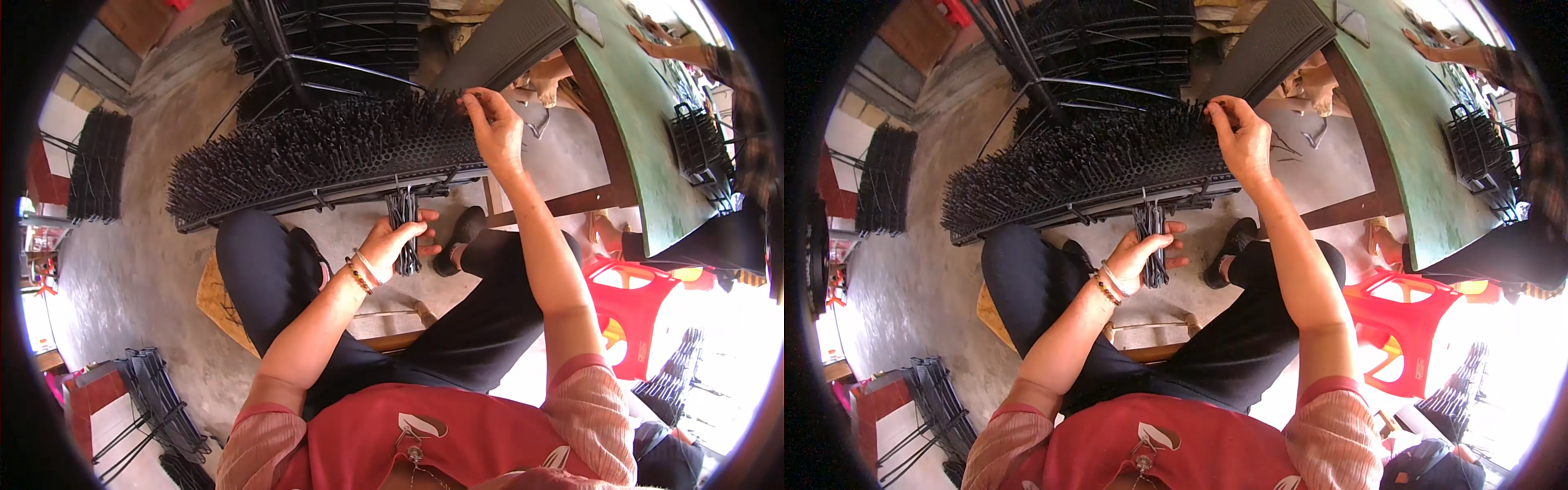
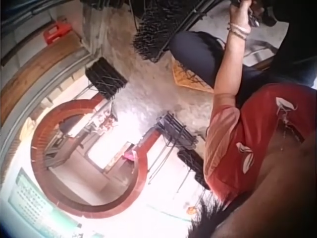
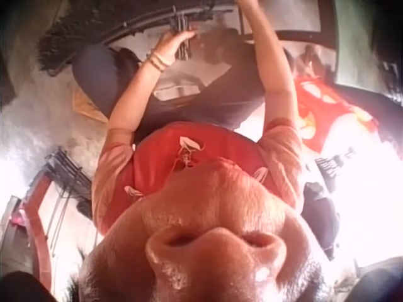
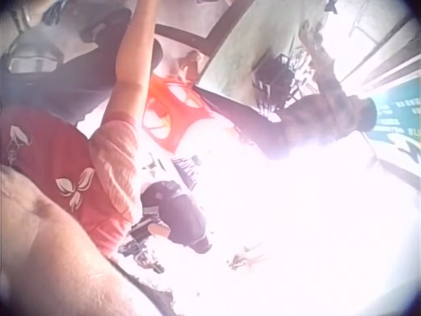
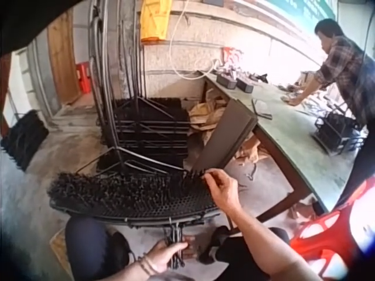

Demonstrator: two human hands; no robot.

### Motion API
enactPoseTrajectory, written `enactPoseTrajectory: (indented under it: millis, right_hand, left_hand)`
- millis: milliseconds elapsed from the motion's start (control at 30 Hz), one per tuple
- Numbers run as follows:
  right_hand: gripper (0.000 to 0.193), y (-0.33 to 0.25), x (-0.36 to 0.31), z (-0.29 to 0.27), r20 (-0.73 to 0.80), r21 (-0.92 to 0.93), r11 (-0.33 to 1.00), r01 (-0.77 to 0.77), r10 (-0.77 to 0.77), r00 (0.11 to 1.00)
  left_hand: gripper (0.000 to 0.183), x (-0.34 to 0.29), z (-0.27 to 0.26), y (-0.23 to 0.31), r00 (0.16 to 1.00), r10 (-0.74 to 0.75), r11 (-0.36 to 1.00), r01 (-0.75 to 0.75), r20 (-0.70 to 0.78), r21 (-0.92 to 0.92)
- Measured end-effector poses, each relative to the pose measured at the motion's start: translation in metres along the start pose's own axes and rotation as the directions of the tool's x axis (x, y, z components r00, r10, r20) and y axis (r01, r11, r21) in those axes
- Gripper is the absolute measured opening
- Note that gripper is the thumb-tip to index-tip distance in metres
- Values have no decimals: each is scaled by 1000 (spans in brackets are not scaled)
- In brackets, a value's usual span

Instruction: Insert bundles of plastic bristles into a perforated brush base.

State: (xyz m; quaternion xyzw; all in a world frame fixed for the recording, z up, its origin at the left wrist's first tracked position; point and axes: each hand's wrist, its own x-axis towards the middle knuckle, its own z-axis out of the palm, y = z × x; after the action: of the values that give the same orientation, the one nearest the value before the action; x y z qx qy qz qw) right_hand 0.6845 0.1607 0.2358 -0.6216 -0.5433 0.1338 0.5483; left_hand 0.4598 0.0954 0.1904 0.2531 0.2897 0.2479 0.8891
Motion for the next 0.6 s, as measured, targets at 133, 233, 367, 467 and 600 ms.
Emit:
enactPoseTrajectory:
  millis: [133,233,367,467,600]
  right_hand:
    - [17,-8,-3,2,-81,-3,999,-34,34,996]
    - [17,-6,-3,3,-80,-3,999,-34,34,996]
    - [15,-5,-5,5,-24,-62,996,66,-68,997]
    - [13,-9,-5,4,31,-155,970,186,-183,983]
    - [13,-7,-6,4,71,-250,924,290,-281,957]
  left_hand:
    - [18,-1,-3,-1,1000,-12,1000,12,0,2]
    - [22,-1,-2,0,1000,-22,1000,22,-1,15]
    - [26,-3,2,3,999,-36,998,36,-7,45]
    - [27,-1,-4,0,998,-62,996,61,11,66]
    - [27,1,-7,-2,997,-71,995,69,33,73]
